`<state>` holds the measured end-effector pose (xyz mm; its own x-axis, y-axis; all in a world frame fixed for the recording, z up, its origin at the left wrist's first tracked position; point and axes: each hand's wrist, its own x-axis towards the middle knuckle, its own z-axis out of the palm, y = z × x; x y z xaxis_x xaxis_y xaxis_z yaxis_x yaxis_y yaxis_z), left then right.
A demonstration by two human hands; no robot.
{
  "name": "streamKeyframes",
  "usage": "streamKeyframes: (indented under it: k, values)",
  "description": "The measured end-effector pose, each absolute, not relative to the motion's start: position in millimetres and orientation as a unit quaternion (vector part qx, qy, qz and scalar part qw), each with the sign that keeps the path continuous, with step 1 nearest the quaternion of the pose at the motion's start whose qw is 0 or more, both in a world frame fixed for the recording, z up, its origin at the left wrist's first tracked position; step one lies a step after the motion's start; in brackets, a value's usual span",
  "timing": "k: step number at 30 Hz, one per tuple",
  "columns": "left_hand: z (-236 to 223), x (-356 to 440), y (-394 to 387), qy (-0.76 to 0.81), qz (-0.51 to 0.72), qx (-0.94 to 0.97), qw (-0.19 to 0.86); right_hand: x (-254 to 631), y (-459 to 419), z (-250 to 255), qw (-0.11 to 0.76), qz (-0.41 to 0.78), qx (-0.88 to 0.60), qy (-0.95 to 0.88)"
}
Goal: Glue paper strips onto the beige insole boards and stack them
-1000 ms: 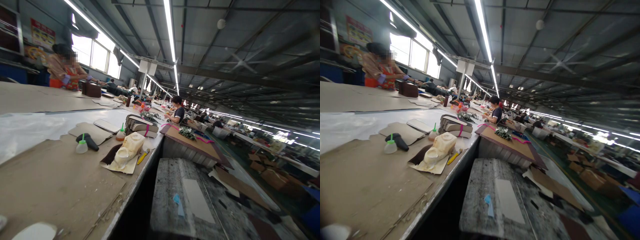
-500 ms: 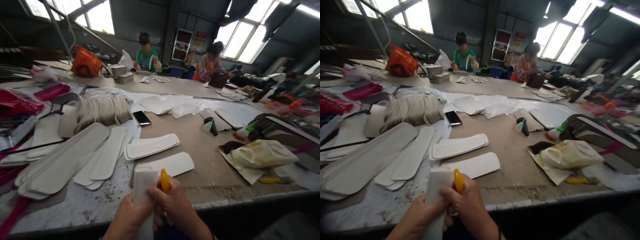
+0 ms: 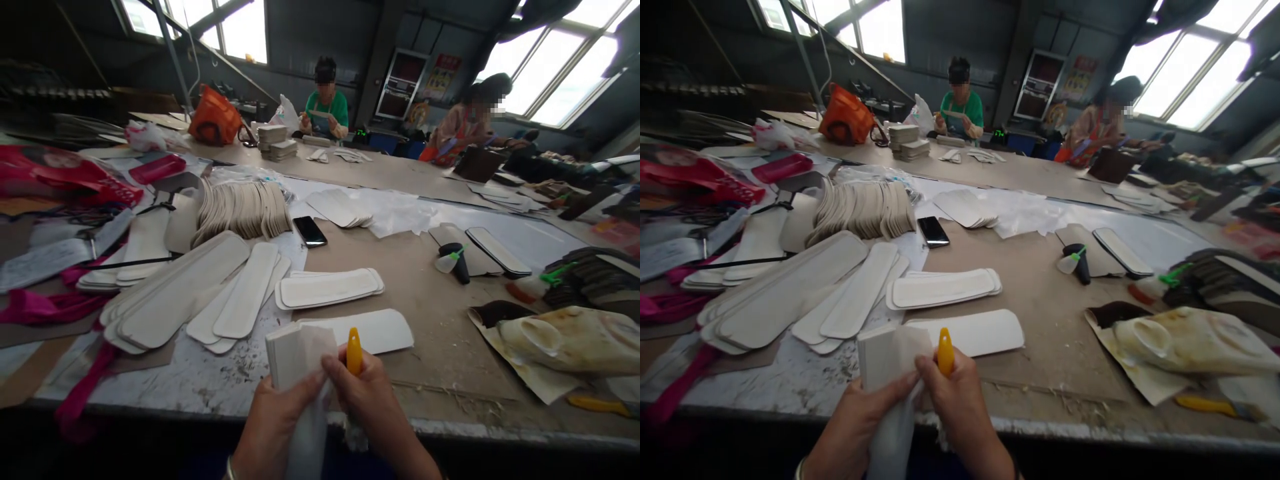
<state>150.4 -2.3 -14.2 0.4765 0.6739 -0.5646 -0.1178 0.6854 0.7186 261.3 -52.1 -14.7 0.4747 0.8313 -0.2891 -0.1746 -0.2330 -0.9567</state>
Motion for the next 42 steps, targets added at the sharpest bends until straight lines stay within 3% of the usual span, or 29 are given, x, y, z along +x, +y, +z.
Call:
streamKeyframes:
  k: [4,9,12,17,20,29,42]
  values:
    - [-23,146,-5,0.471,0.233,0.296,0.798,270,-54,-18,0.593,0.402,-0.665,-0.211]
    - [-30,125,7,0.499,0.228,0.343,0.763,299,-59,-4,0.625,0.445,-0.622,-0.155]
    - [-32,117,25,0.537,0.237,0.347,0.732,320,-52,7,0.504,0.488,-0.663,-0.261]
    - [-30,128,50,0.531,0.187,0.387,0.73,335,-20,8,0.18,0.412,-0.734,-0.509]
    - [-30,138,59,0.526,0.154,0.405,0.732,333,0,6,0.095,0.424,-0.72,-0.541]
    - [-40,150,77,0.522,0.069,0.439,0.727,324,32,4,-0.051,0.359,-0.727,-0.584]
    - [-36,160,77,0.544,0.041,0.485,0.684,317,32,-2,-0.085,0.29,-0.704,-0.642]
